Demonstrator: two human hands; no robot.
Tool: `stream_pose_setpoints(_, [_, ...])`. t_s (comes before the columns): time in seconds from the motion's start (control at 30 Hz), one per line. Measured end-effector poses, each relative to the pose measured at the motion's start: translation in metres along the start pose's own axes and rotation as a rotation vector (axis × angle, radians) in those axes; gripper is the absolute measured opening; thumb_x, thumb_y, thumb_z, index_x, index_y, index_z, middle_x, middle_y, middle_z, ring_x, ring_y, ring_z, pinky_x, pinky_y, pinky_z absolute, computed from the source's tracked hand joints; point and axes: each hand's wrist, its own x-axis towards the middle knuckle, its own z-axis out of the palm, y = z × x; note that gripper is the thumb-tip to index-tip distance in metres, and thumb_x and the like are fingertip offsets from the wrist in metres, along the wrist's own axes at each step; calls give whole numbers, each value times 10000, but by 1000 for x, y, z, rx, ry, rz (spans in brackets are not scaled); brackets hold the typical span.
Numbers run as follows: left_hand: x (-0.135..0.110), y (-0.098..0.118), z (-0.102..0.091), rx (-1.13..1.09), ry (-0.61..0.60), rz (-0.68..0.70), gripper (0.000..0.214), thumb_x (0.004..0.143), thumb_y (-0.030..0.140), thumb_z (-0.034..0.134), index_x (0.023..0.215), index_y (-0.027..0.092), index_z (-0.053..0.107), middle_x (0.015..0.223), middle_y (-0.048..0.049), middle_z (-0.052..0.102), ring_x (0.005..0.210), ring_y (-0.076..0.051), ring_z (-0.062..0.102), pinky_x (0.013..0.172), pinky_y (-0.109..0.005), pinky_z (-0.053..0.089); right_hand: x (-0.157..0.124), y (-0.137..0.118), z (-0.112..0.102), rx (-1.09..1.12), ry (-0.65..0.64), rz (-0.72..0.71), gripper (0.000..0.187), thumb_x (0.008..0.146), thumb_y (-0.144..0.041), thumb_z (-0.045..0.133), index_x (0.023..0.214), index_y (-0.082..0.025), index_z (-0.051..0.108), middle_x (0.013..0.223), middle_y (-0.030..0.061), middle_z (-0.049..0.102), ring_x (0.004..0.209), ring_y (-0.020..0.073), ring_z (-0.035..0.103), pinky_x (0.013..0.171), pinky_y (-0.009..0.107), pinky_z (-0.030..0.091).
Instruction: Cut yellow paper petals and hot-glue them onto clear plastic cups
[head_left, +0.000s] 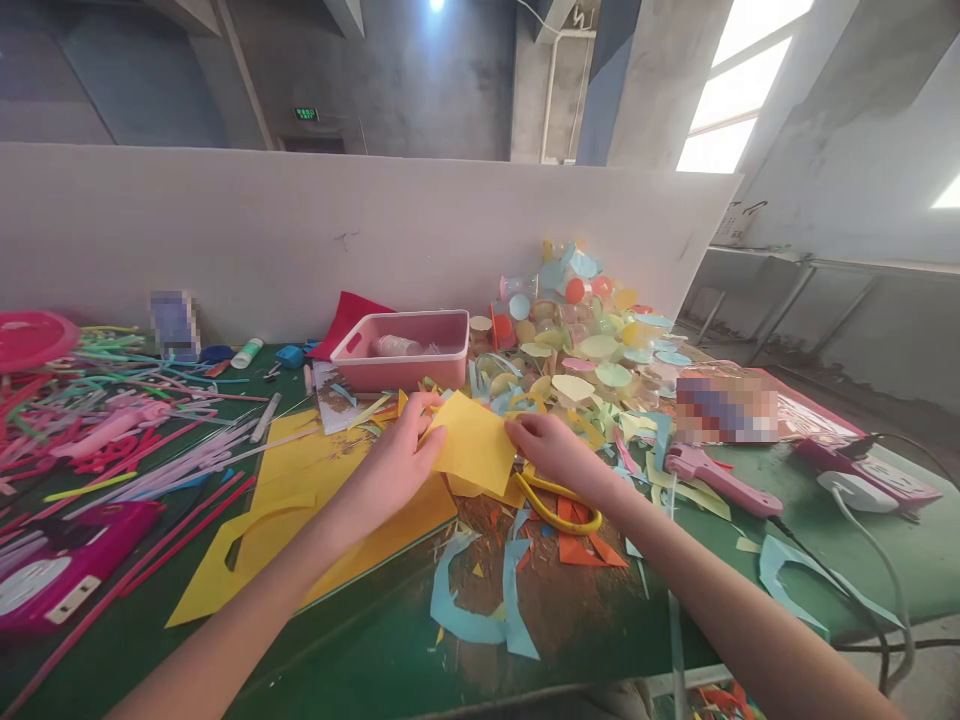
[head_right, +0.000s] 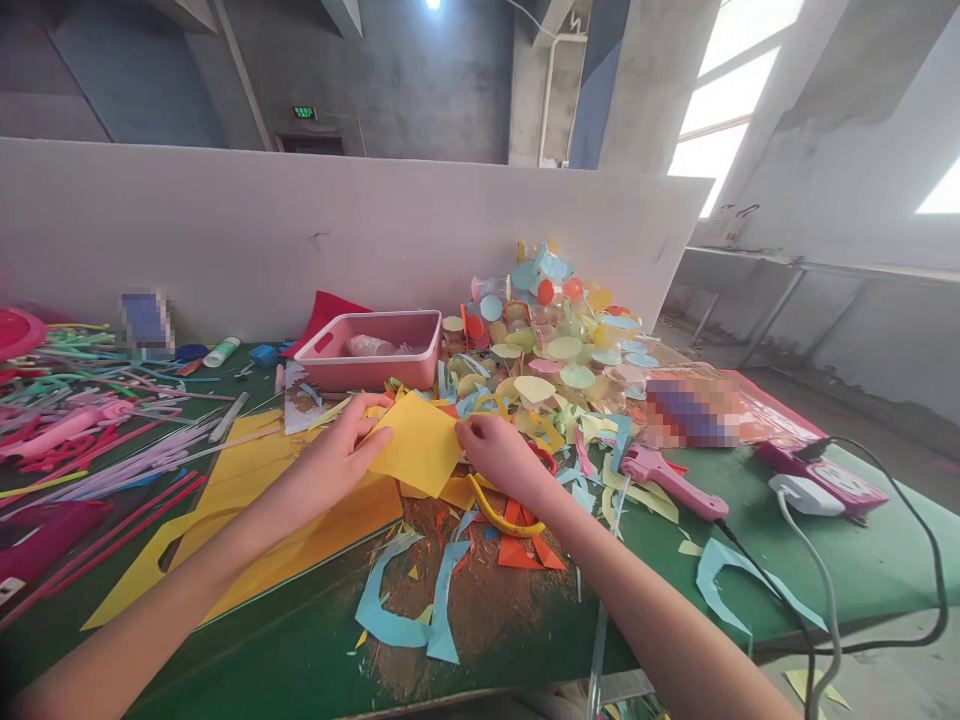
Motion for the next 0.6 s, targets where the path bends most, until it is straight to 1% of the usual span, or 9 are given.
stream_pose_setpoints(0.13, [-1,-1,3,-64,-33,-12,309,944,464,404,1193,280,402,1068,-51,715,838,-215,672,766,-347,470,-4,1,3,-130,59,29,316,907,-344,442,624,-233,356,579,-22,459,547,157,432,543,280,323])
stream_pose_setpoints(0.2, [-1,0,4,-85,-23,-18,310,940,458,420,1192,278,407,1064,-44,713,808,-201,660,760,-336,464,-6,-2,4,-192,160,2,231,911,-310,457,694,-234,434,708,30,562,691,215,537,636,324,408])
stream_pose_setpoints(0.27, [-2,1,4,-103,-11,-31,311,935,458,432,1187,277,414,1004,-24,713,752,-188,641,724,-324,455,-8,-7,5,-231,323,-145,132,928,-264,450,828,-223,525,910,94,628,912,272,586,786,393,466])
stream_pose_setpoints(0.33, [-2,2,4,-155,-19,-37,321,931,468,439,1185,273,415,933,-4,707,709,-178,624,683,-308,445,-12,-12,6,-229,446,-401,174,964,-227,413,994,-205,583,1101,129,644,1106,281,570,944,443,466])
stream_pose_setpoints(0.37, [-3,2,4,-186,-29,-33,331,930,474,442,1188,270,414,904,2,702,698,-176,618,669,-301,442,-14,-15,8,-222,457,-533,223,985,-224,392,1081,-194,591,1185,137,640,1191,273,548,1012,458,450])
stream_pose_setpoints(0.43, [-4,1,4,-225,-46,-10,359,925,490,452,1203,265,418,871,6,691,700,-175,611,665,-294,445,-17,-20,14,-233,361,-726,314,1018,-267,377,1250,-165,562,1364,148,583,1349,255,457,1124,469,389])
stream_pose_setpoints(0.47, [-4,1,4,-226,-39,1,366,923,493,453,1208,263,425,873,2,688,717,-178,612,681,-297,451,-19,-21,17,-259,279,-778,372,1026,-308,380,1324,-143,530,1433,155,539,1401,251,410,1157,468,363])
stream_pose_setpoints(0.53, [-4,-1,3,-193,29,-2,345,930,483,428,1191,259,449,912,-16,682,786,-191,623,732,-312,463,-21,-22,25,-314,111,-810,525,1026,-420,391,1426,-87,458,1503,180,471,1445,257,359,1186,455,339])
stream_pose_setpoints(0.6, [-1,-5,0,-164,137,-49,294,938,444,381,1143,256,476,960,-31,672,844,-203,629,777,-331,472,-22,-21,30,-337,14,-785,675,1010,-521,388,1477,-33,396,1538,200,414,1465,265,325,1206,440,309])
